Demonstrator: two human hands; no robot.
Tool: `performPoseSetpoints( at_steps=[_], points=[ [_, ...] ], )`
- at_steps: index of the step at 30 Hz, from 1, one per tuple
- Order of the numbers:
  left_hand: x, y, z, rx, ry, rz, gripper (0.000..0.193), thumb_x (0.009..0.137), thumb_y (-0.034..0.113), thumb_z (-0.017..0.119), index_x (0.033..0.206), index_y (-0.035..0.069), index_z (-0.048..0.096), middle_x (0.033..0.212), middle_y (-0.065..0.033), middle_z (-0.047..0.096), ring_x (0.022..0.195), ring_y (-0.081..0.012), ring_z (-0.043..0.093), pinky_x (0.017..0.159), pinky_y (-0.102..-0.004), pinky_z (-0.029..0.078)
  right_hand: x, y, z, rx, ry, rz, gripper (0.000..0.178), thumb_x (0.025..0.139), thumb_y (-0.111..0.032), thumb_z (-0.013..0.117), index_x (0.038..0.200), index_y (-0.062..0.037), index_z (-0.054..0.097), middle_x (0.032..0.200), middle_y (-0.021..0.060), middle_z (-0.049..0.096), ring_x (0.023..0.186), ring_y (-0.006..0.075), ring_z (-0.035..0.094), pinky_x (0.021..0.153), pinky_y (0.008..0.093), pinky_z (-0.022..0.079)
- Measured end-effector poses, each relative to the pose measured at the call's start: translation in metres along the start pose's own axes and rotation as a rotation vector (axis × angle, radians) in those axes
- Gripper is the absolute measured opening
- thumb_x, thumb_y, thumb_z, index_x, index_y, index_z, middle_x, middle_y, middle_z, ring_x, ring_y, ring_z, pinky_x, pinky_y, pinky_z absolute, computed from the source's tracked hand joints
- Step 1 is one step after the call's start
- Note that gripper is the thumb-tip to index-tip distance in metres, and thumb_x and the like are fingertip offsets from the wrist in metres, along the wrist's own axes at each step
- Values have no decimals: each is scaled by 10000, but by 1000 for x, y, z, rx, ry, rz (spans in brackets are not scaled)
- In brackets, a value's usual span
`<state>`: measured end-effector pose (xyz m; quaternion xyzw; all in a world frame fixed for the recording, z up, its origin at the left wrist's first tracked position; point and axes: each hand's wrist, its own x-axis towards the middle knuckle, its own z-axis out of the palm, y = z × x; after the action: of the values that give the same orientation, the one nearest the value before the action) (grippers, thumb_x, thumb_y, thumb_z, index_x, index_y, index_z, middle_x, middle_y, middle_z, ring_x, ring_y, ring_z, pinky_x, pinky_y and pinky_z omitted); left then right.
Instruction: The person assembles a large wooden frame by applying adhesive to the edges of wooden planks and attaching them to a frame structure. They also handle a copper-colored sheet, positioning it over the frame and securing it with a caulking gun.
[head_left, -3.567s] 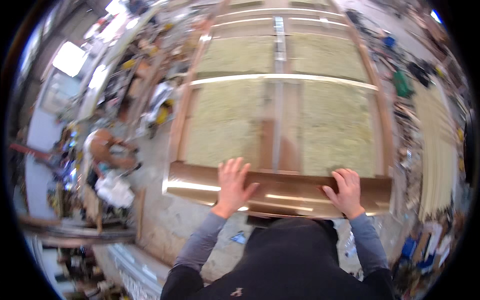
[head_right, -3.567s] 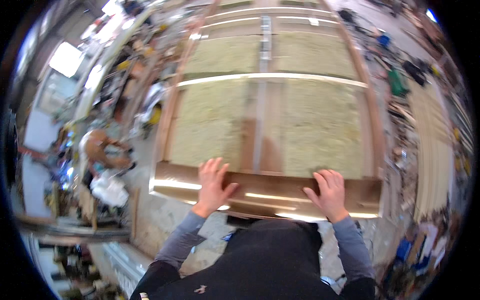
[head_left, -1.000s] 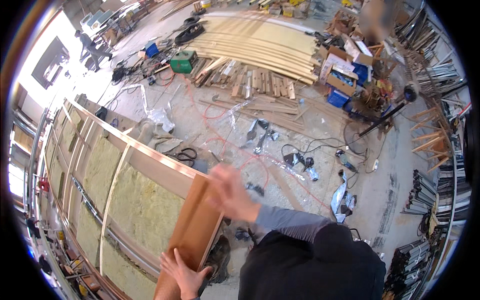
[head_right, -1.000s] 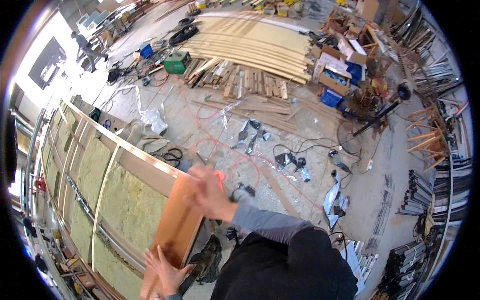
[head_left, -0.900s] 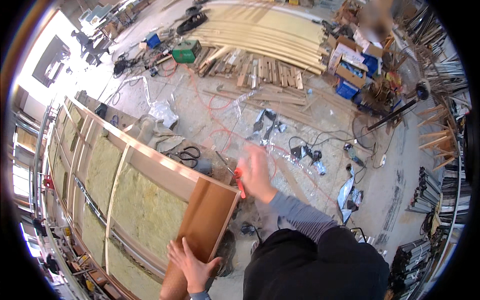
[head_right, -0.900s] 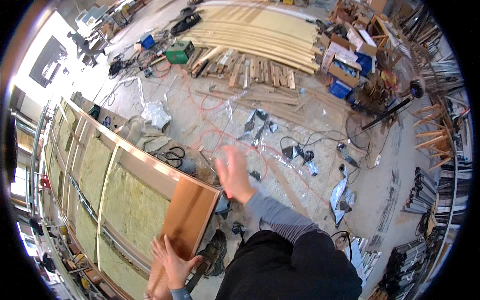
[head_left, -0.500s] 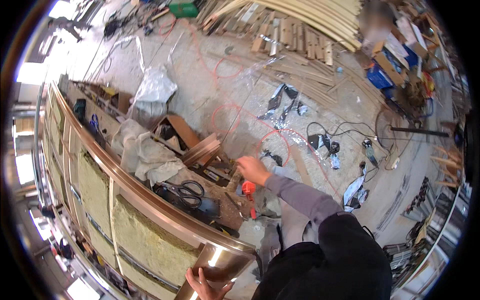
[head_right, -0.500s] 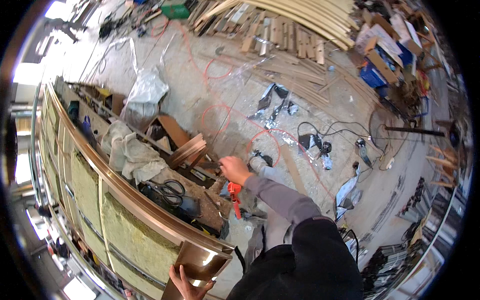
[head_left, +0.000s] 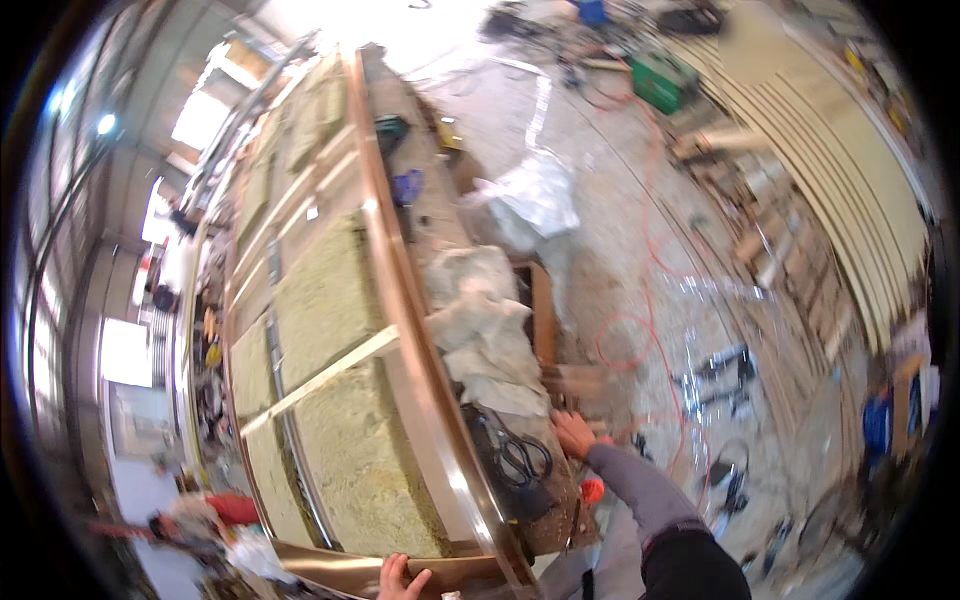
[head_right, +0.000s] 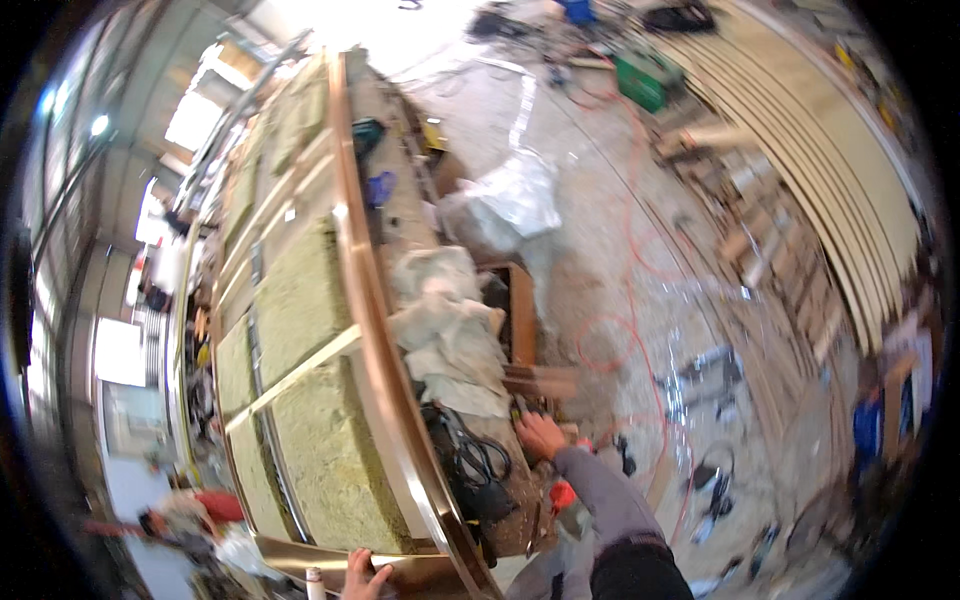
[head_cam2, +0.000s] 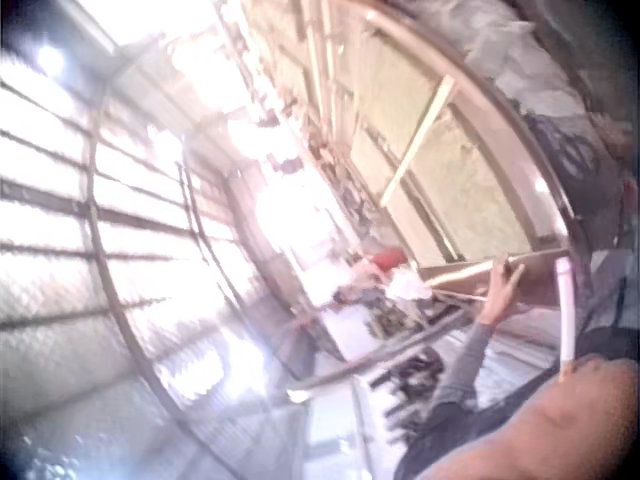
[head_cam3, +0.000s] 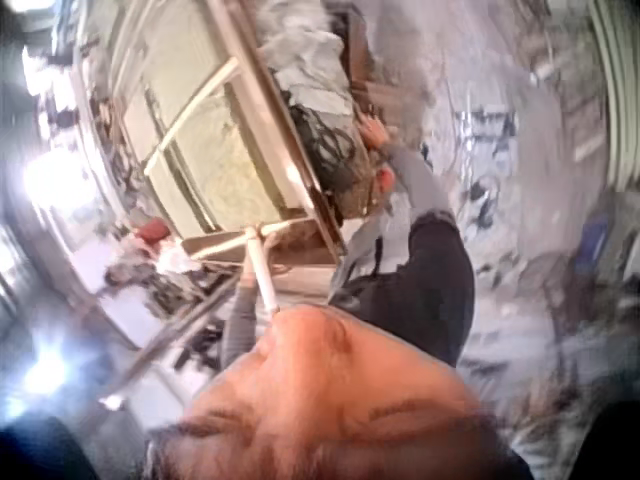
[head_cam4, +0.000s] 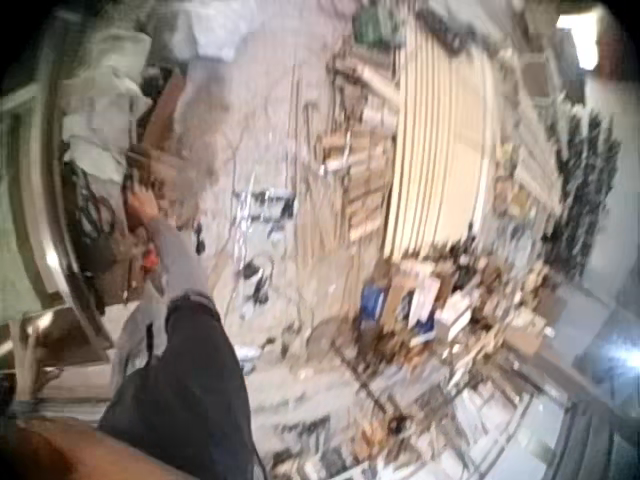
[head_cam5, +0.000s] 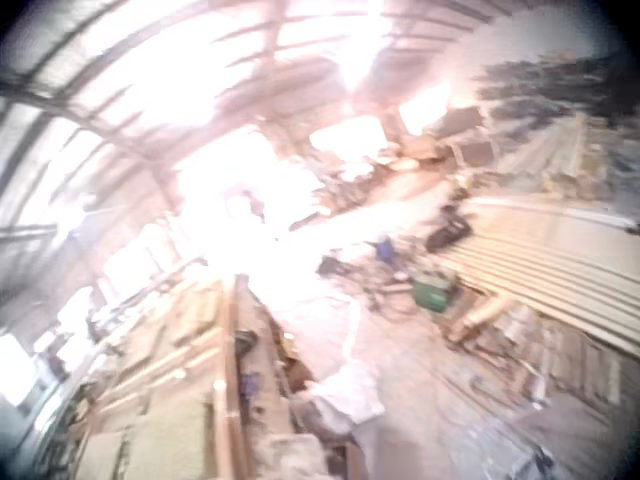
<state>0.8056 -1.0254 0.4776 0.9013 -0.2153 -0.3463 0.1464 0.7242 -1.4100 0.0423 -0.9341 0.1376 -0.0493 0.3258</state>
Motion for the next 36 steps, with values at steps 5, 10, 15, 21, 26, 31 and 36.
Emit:
performPoseSetpoints(
  at_steps=[5,10,15,21,26,31,36],
  points=[
    [-19,6,-27,456,-24,588,1131,582,566,948,1562,216,504,1534,-312,377,1419,-552,373,1214,-680,296,-90,2,-87,144,24,71,178,937,-205,699,1079,-117,638,1082,173,594,911,421,681,713,530,557],
    [-25,9,-42,499,-31,600,1225,547,531,967,1607,222,438,1565,-296,366,1450,-522,362,1242,-661,266,-283,73,-199,-95,-99,271,250,961,-300,738,1007,-59,691,959,201,644,851,421,673,690,519,518],
    [-35,-2,-36,428,43,647,1239,519,477,970,1601,220,423,1542,-282,367,1429,-515,359,1224,-660,284,-401,-29,-353,-182,93,536,413,1086,-368,579,1082,-10,784,1007,254,757,880,436,709,795,497,556],
    [-35,-11,-48,341,58,732,1278,495,417,976,1605,177,390,1518,-307,382,1421,-524,365,1235,-672,237,-411,-97,-360,-140,252,822,430,1088,-329,568,1283,35,688,1214,275,719,1100,450,674,968,493,538],
    [-49,-16,-43,531,68,588,1191,630,610,931,1610,170,416,1540,-349,387,1498,-613,248,1224,-738,185,-276,-258,-365,-181,377,610,454,1083,-291,571,1374,53,620,1291,282,681,1171,453,652,984,499,535],
    [-20,46,-136,-470,262,894,871,1025,466,680,1646,21,262,1524,-288,443,1485,-433,401,1225,-515,329,-107,-491,-334,341,388,544,367,1073,-217,577,1360,12,589,1277,166,640,1165,353,620,981,430,513],
    [-56,28,-231,-1211,556,754,581,1095,283,593,1541,19,331,1164,-326,608,1058,-452,647,892,-497,512,-61,-615,-168,79,409,-75,630,1044,-220,658,1530,70,381,1496,240,475,1404,388,469,1154,458,405]
  ],
)
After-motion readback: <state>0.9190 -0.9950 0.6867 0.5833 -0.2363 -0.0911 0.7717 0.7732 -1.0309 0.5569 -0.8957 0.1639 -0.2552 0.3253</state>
